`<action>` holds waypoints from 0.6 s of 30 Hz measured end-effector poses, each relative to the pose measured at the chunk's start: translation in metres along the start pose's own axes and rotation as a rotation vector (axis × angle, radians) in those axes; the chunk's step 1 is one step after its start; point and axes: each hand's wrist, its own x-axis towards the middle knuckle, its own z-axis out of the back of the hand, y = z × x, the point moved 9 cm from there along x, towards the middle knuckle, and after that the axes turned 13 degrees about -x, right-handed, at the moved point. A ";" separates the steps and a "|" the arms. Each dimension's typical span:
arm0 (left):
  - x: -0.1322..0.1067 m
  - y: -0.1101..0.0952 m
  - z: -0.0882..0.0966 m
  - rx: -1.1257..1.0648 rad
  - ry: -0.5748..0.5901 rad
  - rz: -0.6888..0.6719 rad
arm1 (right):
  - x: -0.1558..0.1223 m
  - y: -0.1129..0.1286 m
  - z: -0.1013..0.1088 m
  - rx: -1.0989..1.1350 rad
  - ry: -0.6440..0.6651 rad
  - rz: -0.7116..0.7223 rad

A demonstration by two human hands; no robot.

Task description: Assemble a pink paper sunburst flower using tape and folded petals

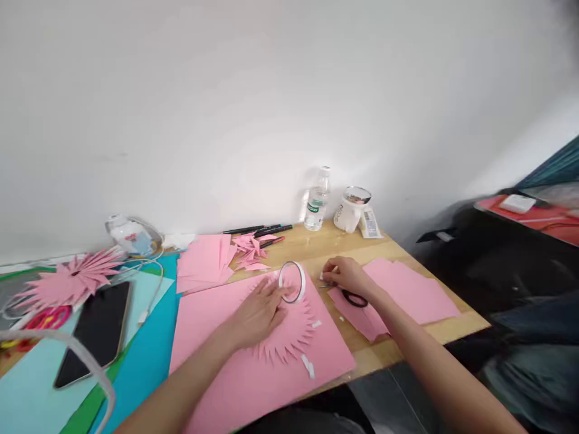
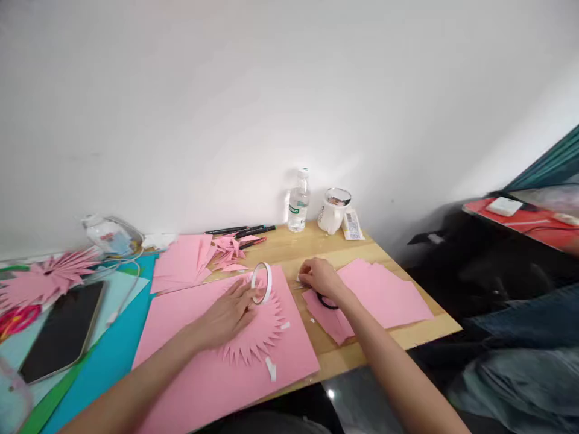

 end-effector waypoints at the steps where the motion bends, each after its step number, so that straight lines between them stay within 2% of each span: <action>1: 0.000 0.000 0.001 -0.004 -0.008 -0.003 | -0.001 -0.003 -0.003 0.020 -0.008 -0.007; 6: 0.001 -0.005 0.006 -0.029 -0.035 -0.015 | -0.006 -0.011 -0.010 0.079 -0.038 -0.021; 13: 0.002 -0.007 0.009 -0.040 -0.018 0.000 | -0.012 0.003 -0.002 -0.067 -0.083 -0.006; 15: 0.001 -0.006 0.008 -0.040 -0.010 0.008 | -0.014 0.002 -0.004 -0.025 -0.069 -0.015; 18: 0.001 -0.006 0.008 -0.040 -0.012 0.014 | -0.018 0.002 -0.006 0.167 -0.063 -0.004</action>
